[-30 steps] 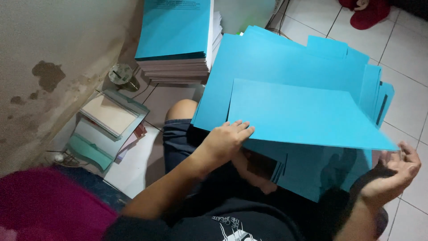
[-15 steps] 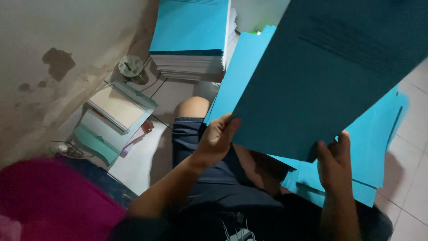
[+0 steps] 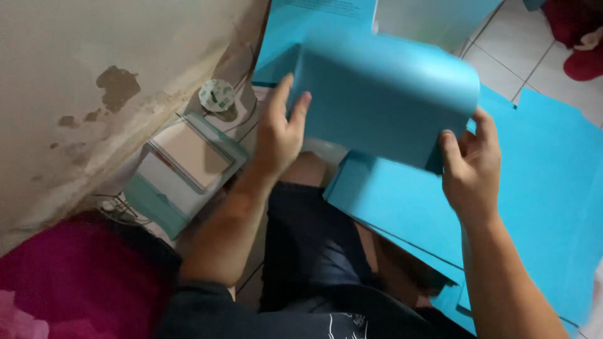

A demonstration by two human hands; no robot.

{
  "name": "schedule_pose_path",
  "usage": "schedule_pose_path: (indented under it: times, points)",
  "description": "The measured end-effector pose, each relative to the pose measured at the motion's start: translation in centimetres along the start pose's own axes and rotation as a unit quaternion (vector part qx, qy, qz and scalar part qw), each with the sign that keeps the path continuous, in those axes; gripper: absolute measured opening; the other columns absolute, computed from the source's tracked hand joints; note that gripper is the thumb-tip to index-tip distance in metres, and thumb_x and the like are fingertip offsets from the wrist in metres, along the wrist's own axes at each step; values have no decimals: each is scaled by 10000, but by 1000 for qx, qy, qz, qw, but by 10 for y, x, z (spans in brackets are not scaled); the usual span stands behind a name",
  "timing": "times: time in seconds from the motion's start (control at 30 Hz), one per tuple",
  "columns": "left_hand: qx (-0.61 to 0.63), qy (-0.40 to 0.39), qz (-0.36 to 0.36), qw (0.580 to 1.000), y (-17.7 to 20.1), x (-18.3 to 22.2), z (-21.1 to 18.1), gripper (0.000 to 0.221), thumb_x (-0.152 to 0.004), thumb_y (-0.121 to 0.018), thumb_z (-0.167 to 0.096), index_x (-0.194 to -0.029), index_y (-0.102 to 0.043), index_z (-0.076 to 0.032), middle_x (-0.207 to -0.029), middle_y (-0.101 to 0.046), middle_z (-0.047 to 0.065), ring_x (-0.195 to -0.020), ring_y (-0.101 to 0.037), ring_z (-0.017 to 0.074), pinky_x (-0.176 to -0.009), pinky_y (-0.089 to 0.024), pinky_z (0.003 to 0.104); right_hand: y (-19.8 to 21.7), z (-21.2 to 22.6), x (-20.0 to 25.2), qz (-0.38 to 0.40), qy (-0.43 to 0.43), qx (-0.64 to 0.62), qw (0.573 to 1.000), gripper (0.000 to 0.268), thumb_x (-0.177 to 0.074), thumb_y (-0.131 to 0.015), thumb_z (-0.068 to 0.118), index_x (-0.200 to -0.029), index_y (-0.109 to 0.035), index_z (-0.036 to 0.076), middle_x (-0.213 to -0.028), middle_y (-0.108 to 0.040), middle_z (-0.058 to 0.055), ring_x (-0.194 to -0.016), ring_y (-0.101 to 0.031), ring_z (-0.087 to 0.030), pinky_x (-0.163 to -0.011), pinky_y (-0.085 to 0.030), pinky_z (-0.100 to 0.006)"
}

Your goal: Folding blue cardstock sheets into folders manually on the floor.

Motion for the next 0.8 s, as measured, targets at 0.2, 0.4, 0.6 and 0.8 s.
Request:
schedule_pose_path:
  times: [0.2,0.4,0.6,0.8]
  points:
    - [-78,-14,-15,997,30,-91,56,533,-1064,-653,-398,-1514,-512,-149,-832,-265,-21,-711,-323,134,-627,-360,286,-62,-43,-119,55,-103,-158,980,311,-1009,-530,53,-1318,-524,82,-848,-603,9,-634,-521,-56,-465,-392,-220]
    - [-231,161,223,934,32,-102,90,987,-808,-734,-672,-1586,-365,-189,-1676,-273,68,-1472,-373,338,-1036,-462,547,-97,-178,-202,65,-118,-9,991,640,-1036,-602,116,-1600,-326,-7,-1148,-629,-20,-916,-511,-87,-707,-453,-301]
    - [-224,113,208,945,32,-91,127,948,-755,-888,-583,-1489,-547,-90,-1619,-393,167,-1394,-496,393,-1148,-427,521,-106,-183,-202,71,-16,92,993,524,-1071,-650,55,-1465,-397,-178,-1194,-659,-374,-1120,-679,-418,-856,-577,-561]
    - [-138,142,178,964,38,-89,118,957,-750,-959,-452,-1488,-521,-27,-1623,-383,134,-1422,-453,385,-1159,-424,482,-112,-196,-197,77,-12,260,963,643,-1041,-676,244,-1499,-413,-122,-1103,-696,-351,-967,-723,-447,-741,-588,-556]
Point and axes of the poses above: each hand's wrist, its own x-axis away from the middle knuckle, its own y-axis out of the back of the hand, z = x × y, the point moved 4 cm from there along -x, towards the middle knuckle
